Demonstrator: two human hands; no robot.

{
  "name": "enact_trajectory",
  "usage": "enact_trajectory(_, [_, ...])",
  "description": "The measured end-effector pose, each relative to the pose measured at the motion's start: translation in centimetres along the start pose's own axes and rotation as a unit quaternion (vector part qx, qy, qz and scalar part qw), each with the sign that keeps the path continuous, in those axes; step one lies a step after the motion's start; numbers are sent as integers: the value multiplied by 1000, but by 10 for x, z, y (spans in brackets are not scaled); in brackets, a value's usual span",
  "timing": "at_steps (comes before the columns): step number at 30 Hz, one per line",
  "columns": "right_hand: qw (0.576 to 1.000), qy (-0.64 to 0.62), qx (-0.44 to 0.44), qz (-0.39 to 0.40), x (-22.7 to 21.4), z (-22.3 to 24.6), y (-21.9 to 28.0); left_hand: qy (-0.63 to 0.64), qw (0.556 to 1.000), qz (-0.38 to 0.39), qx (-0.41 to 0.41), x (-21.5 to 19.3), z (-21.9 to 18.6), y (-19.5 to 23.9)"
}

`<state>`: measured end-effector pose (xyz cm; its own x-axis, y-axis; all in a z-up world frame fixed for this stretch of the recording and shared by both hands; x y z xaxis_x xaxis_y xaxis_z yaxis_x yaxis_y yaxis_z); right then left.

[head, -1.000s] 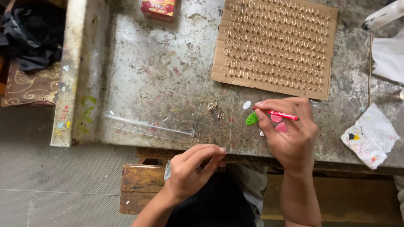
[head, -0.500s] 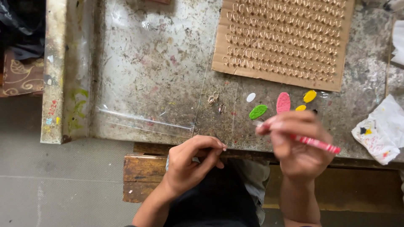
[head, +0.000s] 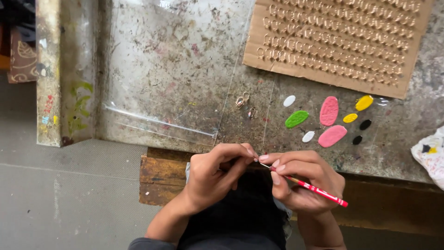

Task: The person pours white paint onto a palette, then uses a small brush to apply white paint to tiny metal jewelry pieces. They handle each piece individually, painting details and placing them back on the work surface.

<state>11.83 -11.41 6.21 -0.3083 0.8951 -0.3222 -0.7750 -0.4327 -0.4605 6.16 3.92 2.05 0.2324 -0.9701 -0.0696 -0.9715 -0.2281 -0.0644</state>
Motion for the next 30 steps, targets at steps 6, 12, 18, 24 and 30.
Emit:
enact_trajectory(6, [997, 65, -31, 26, 2, 4, 1, -2, 1000, 10, 9, 0, -2, -1])
enact_trajectory(12, [998, 58, -19, 33, 3, 4, 2, 9, 1000, 10, 6, 1, 0, 0])
enact_trajectory(18, [998, 48, -29, 32, 5, 9, -2, -1, 1000, 5, 13, 0, -2, -2])
enact_trajectory(24, [996, 75, -27, 33, 6, 12, -5, -11, 1000, 4, 24, 1, -1, -1])
enact_trajectory(30, [996, 70, -29, 38, 7, 12, -6, -14, 1000, 2, 23, 1, -1, -1])
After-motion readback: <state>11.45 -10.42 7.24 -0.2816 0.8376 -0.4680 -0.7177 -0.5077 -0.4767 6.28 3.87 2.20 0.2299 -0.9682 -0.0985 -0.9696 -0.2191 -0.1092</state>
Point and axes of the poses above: each hand's wrist, its own y-axis away from the middle knuckle, its own x-axis out of the palm, z = x × y, the point moved 9 cm from there along -y, towards the middle knuckle, and after that the axes turned 3 degrees about -x, right-handed, at the moved point
